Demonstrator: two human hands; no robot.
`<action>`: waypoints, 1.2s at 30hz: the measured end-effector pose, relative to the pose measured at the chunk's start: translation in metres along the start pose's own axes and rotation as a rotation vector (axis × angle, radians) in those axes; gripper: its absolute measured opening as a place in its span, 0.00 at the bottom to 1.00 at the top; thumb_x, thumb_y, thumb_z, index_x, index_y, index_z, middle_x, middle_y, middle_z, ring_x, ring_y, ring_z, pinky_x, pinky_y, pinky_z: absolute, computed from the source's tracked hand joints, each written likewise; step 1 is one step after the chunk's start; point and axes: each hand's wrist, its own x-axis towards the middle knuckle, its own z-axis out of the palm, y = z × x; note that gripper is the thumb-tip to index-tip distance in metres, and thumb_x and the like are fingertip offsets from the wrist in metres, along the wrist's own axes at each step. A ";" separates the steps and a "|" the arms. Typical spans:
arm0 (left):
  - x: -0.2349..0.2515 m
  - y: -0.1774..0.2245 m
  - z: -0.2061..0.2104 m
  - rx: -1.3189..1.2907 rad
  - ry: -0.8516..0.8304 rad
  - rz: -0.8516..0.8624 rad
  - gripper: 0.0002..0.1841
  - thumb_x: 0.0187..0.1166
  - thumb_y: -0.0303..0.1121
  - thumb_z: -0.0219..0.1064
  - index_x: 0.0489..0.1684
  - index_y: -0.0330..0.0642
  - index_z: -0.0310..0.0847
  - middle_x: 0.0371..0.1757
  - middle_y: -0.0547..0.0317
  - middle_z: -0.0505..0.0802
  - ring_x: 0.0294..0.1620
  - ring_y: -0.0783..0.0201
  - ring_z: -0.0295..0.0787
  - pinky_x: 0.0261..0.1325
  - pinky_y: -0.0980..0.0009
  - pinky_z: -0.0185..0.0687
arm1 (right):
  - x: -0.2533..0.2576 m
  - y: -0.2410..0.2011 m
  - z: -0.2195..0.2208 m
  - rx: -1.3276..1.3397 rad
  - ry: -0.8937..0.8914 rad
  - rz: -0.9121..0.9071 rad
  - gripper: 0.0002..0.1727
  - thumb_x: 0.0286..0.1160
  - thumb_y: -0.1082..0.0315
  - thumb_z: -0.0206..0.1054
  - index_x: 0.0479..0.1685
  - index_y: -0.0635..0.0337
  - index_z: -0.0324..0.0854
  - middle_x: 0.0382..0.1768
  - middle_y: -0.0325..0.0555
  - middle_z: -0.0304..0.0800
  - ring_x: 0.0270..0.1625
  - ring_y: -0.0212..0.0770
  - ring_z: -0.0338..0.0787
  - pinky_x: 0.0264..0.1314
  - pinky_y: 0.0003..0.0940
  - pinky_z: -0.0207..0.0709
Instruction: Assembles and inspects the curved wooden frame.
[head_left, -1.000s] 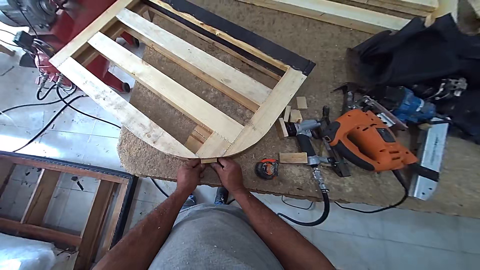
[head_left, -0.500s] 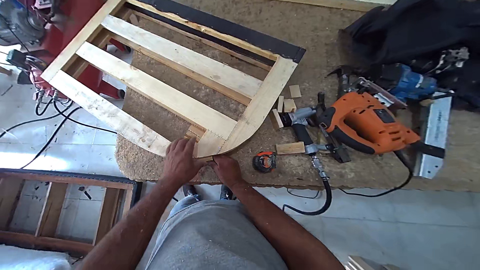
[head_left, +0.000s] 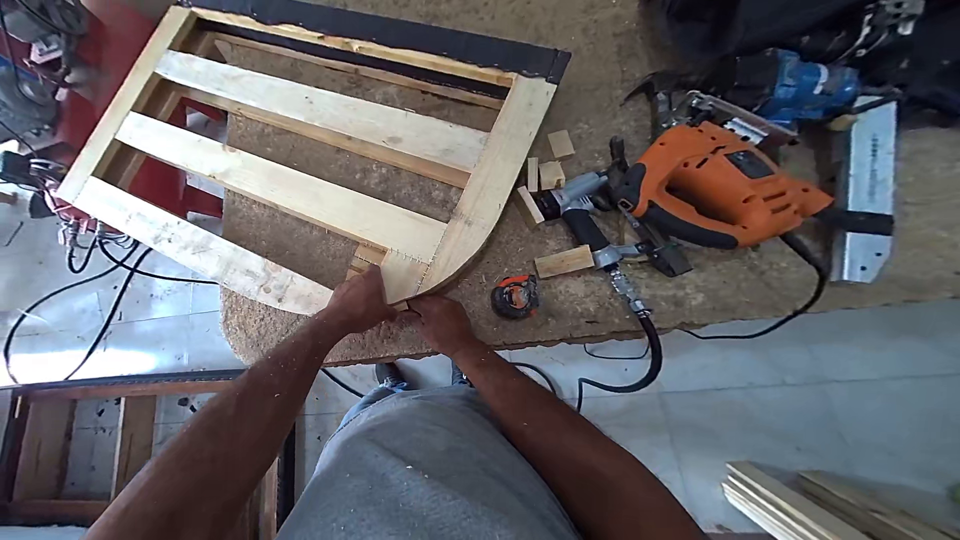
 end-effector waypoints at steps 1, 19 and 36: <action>0.000 -0.001 0.001 0.003 0.005 0.007 0.46 0.55 0.57 0.86 0.69 0.39 0.67 0.48 0.42 0.91 0.52 0.40 0.91 0.55 0.35 0.85 | 0.000 -0.001 0.000 0.001 -0.002 0.007 0.17 0.83 0.48 0.66 0.40 0.51 0.91 0.40 0.44 0.96 0.46 0.46 0.96 0.47 0.53 0.89; -0.010 -0.008 -0.002 0.047 0.068 0.103 0.34 0.68 0.50 0.80 0.65 0.37 0.71 0.44 0.43 0.91 0.49 0.42 0.92 0.54 0.39 0.86 | 0.000 -0.005 0.005 -0.066 0.072 0.026 0.18 0.82 0.48 0.68 0.36 0.53 0.91 0.36 0.45 0.95 0.41 0.47 0.96 0.41 0.52 0.89; -0.014 -0.014 0.015 0.117 0.177 0.081 0.35 0.71 0.52 0.77 0.70 0.40 0.71 0.45 0.40 0.92 0.50 0.37 0.92 0.54 0.36 0.85 | 0.006 -0.003 -0.008 0.063 -0.085 0.111 0.15 0.84 0.53 0.66 0.47 0.52 0.93 0.41 0.48 0.96 0.48 0.50 0.96 0.53 0.58 0.87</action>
